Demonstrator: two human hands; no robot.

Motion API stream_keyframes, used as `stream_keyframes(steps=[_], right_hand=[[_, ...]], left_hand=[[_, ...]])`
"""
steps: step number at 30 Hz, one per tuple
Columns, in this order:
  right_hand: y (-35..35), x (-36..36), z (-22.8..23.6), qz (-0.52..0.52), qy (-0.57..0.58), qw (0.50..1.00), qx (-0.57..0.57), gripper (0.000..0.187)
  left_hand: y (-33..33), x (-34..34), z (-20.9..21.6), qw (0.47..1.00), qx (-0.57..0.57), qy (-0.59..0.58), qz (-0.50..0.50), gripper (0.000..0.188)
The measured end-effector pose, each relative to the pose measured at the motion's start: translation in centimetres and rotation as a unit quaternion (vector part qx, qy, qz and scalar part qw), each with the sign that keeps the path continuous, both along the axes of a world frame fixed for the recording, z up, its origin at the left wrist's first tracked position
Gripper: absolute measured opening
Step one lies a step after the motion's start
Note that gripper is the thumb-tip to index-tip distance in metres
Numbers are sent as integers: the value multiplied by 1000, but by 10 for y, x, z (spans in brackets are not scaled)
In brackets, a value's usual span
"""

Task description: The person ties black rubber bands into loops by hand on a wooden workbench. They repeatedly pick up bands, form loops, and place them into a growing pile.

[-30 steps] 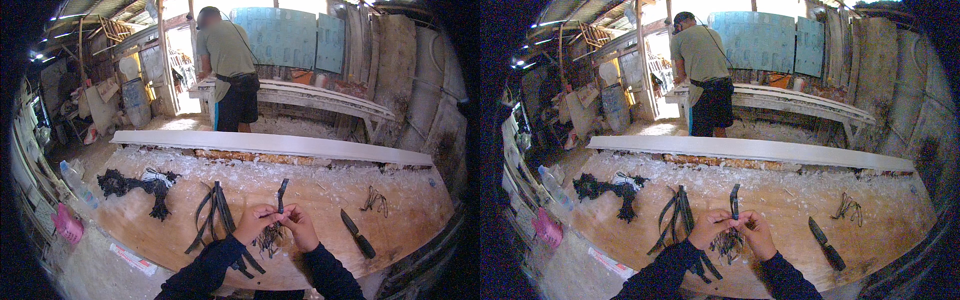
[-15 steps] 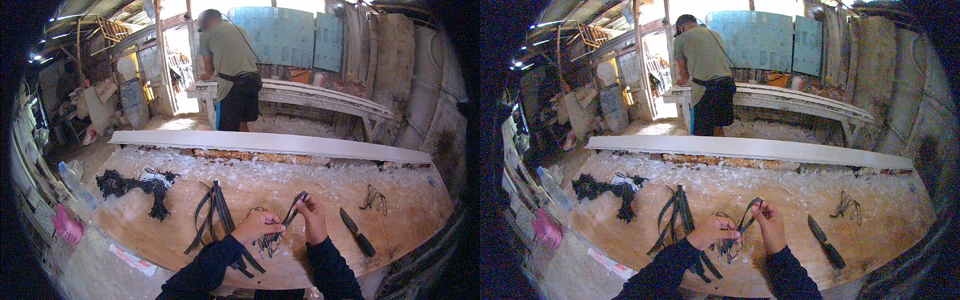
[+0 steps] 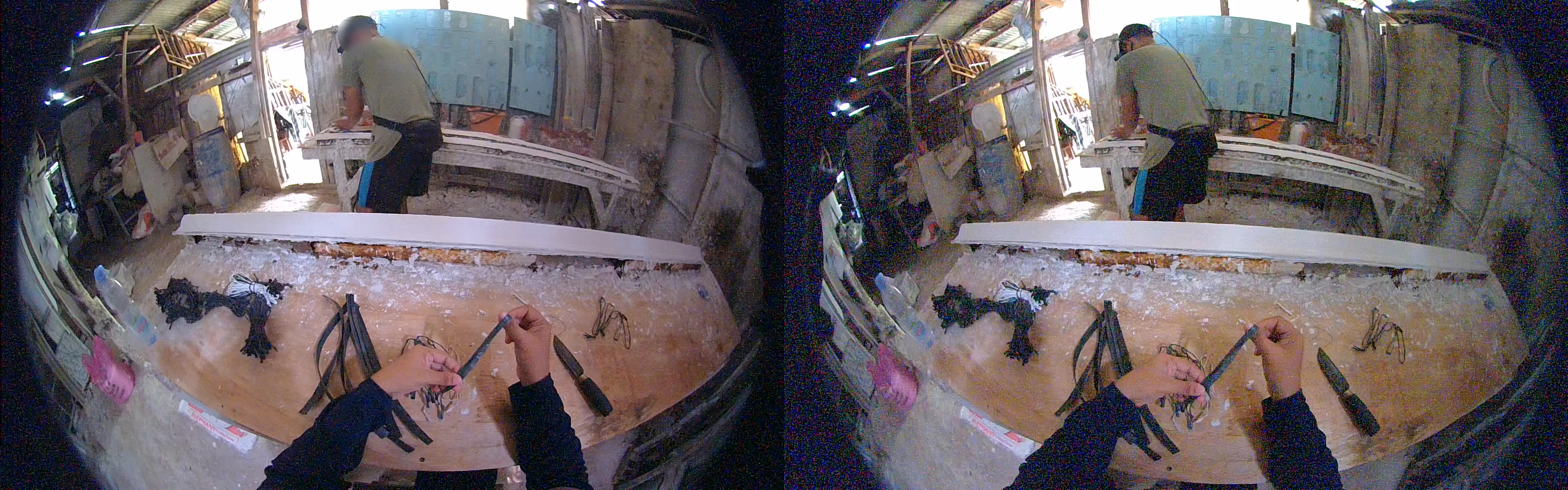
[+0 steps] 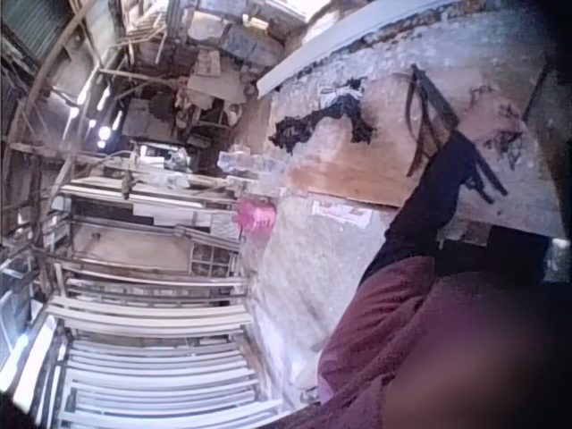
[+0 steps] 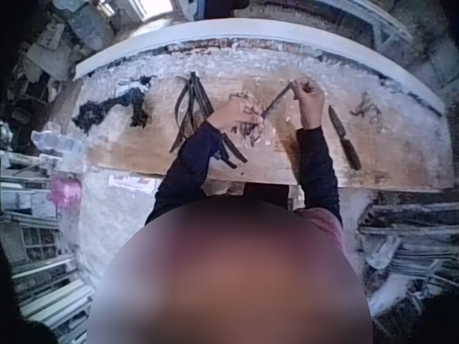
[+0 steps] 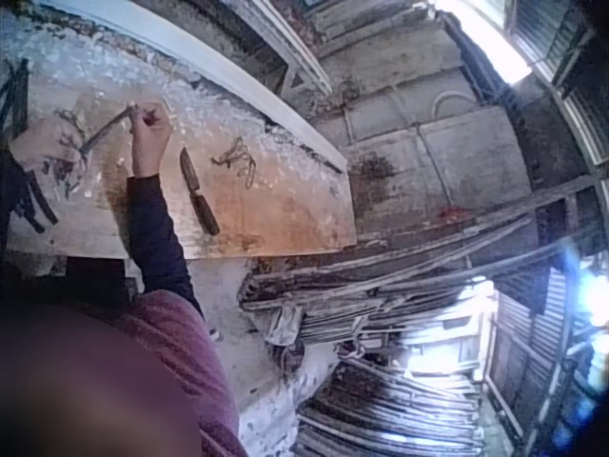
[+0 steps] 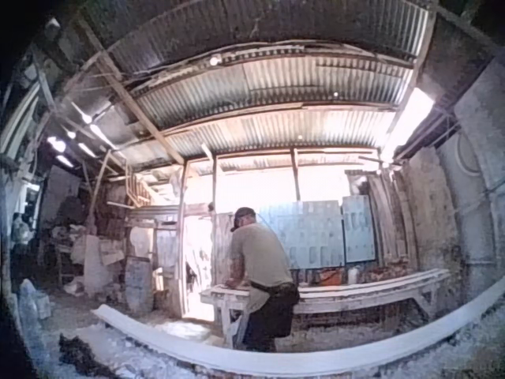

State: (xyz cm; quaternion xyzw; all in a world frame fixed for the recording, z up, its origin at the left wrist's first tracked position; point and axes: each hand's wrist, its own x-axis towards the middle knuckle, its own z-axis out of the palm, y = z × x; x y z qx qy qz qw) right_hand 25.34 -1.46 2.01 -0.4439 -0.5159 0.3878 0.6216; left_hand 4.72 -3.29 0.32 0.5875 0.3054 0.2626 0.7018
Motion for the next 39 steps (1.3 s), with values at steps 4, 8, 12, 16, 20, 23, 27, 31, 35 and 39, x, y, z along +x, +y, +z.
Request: stream_keyframes(steps=[4, 8, 12, 16, 20, 23, 27, 31, 35, 39], right_hand=[[0, -5, -3, 7, 24, 999, -22, 24], [0, -5, -5, 27, 26, 999, -26, 23], [-1, -4, -6, 54, -27, 997, -40, 19], [-7, -16, -7, 50, -45, 998, -15, 12], [-19, -23, -3, 60, -256, 956, 133, 14], [-22, -29, -1, 142, -292, 917, 232, 19], [-25, -34, -5, 125, -346, 894, 256, 26], [-26, -39, -12, 96, -376, 880, 272, 25], [-28, -41, -13, 60, -405, 861, 302, 19], [-31, -41, -13, 14, -357, 894, 270, 13]], left_hand=[[1, 1, -3, 1000, 16, 19, -16, 16], [2, 1, -4, 998, 42, 39, -18, 15], [4, 1, -6, 998, 37, 38, 20, 16], [8, 0, -7, 992, 64, 37, 107, 17], [10, -4, -8, 981, 58, 9, 183, 18], [11, -3, -10, 973, 43, -48, 222, 17], [12, -3, -11, 970, 27, -71, 231, 17], [10, 1, -12, 964, 9, -83, 251, 14], [7, 6, -12, 964, -8, -119, 238, 9], [4, 9, -10, 953, -40, -168, 247, 10]])
